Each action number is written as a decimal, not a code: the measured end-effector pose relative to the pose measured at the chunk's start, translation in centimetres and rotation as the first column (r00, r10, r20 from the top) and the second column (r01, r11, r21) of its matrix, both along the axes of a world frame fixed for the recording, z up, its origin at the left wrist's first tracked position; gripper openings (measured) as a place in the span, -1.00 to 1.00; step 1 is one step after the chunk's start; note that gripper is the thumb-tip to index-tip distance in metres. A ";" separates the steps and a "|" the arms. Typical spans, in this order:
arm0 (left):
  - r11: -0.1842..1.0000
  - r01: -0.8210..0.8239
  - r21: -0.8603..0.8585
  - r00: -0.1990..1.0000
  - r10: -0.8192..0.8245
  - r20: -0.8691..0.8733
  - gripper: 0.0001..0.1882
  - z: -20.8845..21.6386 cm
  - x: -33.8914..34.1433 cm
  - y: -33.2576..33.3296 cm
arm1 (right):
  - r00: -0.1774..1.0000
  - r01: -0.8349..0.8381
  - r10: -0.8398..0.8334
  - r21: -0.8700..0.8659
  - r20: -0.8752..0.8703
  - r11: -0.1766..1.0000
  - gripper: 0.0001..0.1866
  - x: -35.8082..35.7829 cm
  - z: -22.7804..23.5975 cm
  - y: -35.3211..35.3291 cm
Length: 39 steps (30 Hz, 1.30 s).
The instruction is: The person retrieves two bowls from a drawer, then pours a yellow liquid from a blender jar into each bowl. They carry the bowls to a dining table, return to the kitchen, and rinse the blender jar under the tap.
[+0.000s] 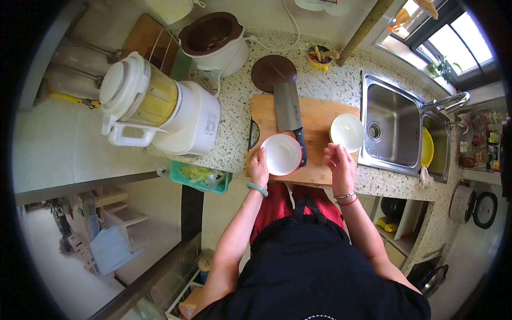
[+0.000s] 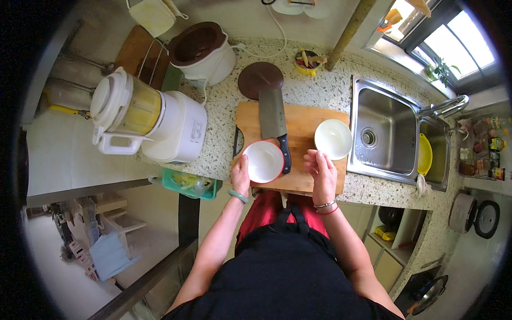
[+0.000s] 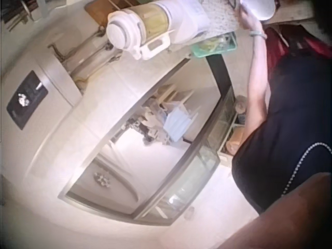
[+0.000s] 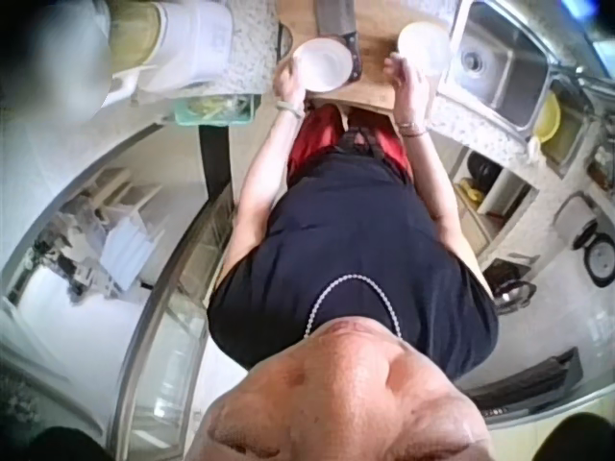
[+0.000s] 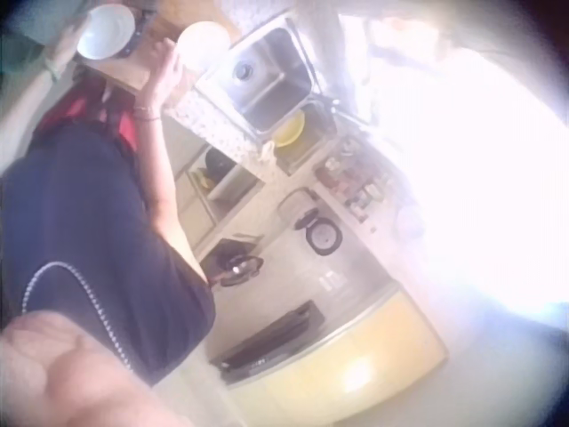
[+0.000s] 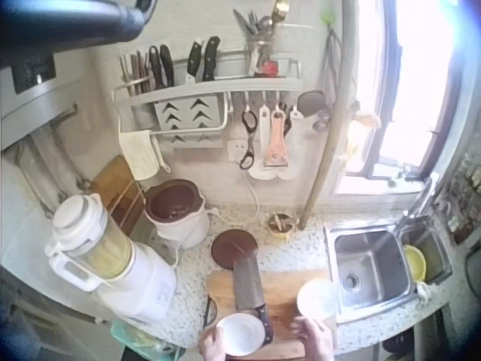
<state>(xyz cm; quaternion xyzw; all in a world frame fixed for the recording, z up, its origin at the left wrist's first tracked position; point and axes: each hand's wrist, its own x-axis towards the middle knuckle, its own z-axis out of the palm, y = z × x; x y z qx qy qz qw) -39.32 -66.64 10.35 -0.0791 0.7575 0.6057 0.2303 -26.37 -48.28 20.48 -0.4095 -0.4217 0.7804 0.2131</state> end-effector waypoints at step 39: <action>0.513 0.237 0.825 0.971 -0.155 -0.182 -0.04 17.0 -32.0 26.0 | 0.939 0.310 -0.172 0.512 -0.299 0.801 -0.52 -45.3 4.3 15.7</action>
